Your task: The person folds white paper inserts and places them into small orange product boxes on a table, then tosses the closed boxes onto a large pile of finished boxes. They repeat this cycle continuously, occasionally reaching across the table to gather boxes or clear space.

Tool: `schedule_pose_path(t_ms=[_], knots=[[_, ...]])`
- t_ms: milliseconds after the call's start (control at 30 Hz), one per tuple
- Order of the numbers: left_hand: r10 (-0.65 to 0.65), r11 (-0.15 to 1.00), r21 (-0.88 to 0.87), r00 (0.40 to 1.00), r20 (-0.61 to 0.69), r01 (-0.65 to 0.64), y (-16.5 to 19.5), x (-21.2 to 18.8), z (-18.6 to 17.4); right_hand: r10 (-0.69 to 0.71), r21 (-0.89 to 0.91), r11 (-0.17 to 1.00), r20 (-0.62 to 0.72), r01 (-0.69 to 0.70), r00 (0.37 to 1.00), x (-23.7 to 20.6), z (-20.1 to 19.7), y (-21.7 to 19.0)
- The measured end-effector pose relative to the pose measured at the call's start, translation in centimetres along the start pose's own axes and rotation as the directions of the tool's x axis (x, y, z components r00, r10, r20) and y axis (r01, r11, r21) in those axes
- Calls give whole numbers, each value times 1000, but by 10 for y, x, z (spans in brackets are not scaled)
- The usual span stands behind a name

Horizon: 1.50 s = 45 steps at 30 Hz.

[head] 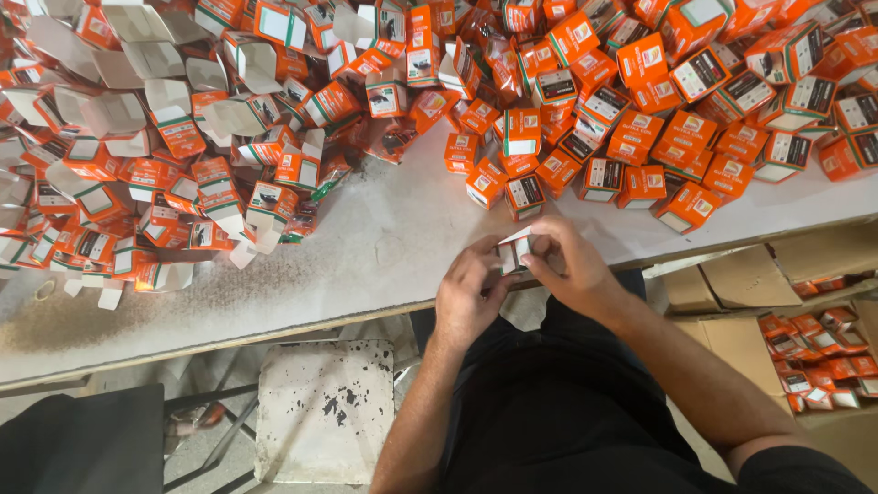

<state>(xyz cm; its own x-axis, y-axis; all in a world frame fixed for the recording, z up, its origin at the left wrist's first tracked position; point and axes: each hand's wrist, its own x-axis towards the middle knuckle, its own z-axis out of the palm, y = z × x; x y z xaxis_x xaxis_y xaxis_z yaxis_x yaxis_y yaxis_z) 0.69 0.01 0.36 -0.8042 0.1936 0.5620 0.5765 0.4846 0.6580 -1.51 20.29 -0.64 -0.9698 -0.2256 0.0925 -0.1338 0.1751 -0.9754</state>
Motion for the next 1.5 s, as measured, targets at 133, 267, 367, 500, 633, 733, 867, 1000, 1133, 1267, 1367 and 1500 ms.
schedule_pose_path(t_ms=[133, 267, 367, 500, 633, 733, 867, 1000, 1133, 1267, 1367, 1500], knots=[[-24, 999, 30, 1000, -6, 24, -1, -3, 3, -373, -251, 874, 203, 416, 906, 5, -20, -15], [-71, 997, 5, 997, 20, 71, -3, -1, 2, -552, -234, 739, 328, 632, 767, 9, -24, -27], [-59, 998, -16, 998, 24, 59, -3, 0, 1, -443, -280, 817, 255, 504, 860, 9, -19, -26], [-53, 998, -25, 998, 36, 54, -2, 2, -1, -423, -266, 838, 238, 477, 874, 11, -17, -18], [-11, 1000, -18, 1000, 19, 11, 0, 3, -3, -469, -222, 825, 242, 519, 849, 11, -17, -14], [169, 975, 138, 985, 33, -172, 2, 5, -4, -543, -264, 767, 220, 585, 810, 9, -15, -16], [218, 956, 195, 975, 36, -221, 8, 6, -2, -604, -452, 603, 280, 658, 746, 3, -13, -19], [179, 977, 98, 980, 89, -188, 8, 10, -17, -597, -638, 495, 244, 590, 764, -7, -18, -18], [180, 888, 443, 980, -85, -125, -30, 47, -61, -637, -913, 302, 20, 273, 770, 3, -40, -12], [85, 780, 625, 983, -162, 36, -96, 113, -91, -593, -980, 177, -35, 88, 804, 31, -57, -3], [91, 609, 792, 996, -7, -50, -116, 149, -84, -628, -962, 251, -79, 105, 774, 32, -47, -2], [79, 791, 611, 990, -113, 7, -88, 120, -86, -674, -755, 520, -76, 399, 735, 7, -22, -20]])
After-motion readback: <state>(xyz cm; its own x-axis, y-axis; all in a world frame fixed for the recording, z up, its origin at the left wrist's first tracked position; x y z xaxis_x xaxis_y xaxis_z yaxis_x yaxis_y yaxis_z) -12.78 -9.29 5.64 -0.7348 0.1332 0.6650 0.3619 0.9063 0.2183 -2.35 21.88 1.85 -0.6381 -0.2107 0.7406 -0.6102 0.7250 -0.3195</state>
